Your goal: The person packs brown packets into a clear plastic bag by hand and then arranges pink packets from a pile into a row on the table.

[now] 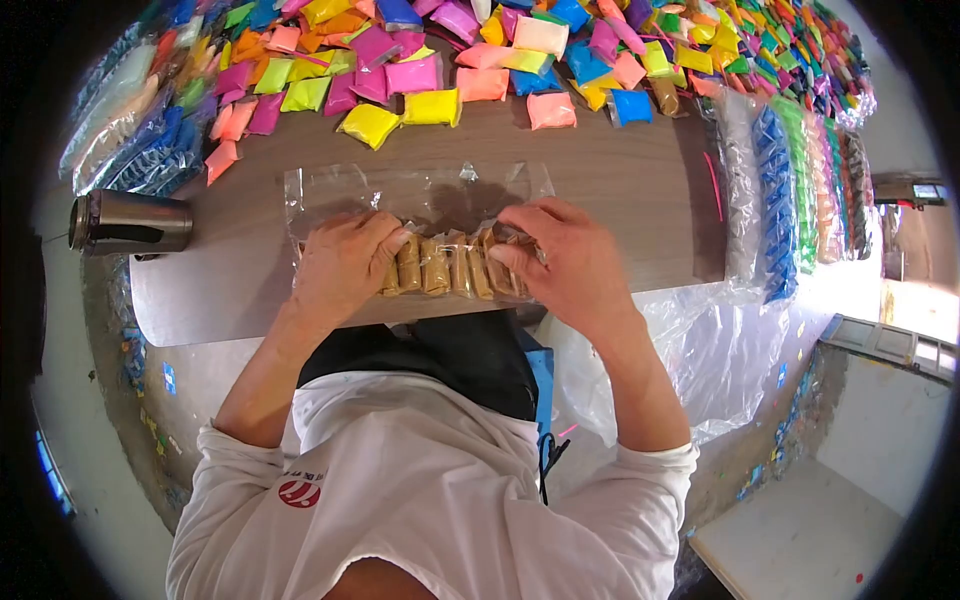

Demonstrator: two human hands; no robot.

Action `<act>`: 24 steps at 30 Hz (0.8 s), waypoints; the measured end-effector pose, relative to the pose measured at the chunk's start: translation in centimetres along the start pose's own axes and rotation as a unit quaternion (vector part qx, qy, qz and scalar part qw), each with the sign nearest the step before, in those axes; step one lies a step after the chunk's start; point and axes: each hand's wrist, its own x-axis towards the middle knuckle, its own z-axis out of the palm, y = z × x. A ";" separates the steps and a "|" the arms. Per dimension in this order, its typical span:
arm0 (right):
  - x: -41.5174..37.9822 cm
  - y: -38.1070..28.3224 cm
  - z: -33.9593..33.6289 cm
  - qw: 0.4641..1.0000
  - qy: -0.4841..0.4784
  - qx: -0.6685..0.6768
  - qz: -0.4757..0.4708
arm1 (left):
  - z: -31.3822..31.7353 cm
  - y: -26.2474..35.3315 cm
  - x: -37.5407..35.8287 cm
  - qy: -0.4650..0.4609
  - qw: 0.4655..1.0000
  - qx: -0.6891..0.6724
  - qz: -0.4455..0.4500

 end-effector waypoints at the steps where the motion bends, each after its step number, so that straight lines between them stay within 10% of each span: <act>1: 0.3 -0.3 0.2 0.999 0.010 -0.029 -0.024 | 0.0 0.0 0.0 0.003 1.000 0.003 0.000; 11: 2.6 -0.1 -1.4 0.997 -0.005 -0.073 0.036 | 0.1 0.0 -0.2 0.017 1.000 -0.016 0.006; 14: 5.3 -1.8 0.1 0.993 0.035 -0.085 -0.073 | 0.2 -0.1 -0.1 0.019 0.999 -0.027 0.006; 24: 11.1 -0.3 5.3 0.967 -0.238 -0.093 -0.016 | 0.3 -0.2 -0.5 0.021 1.000 -0.021 0.010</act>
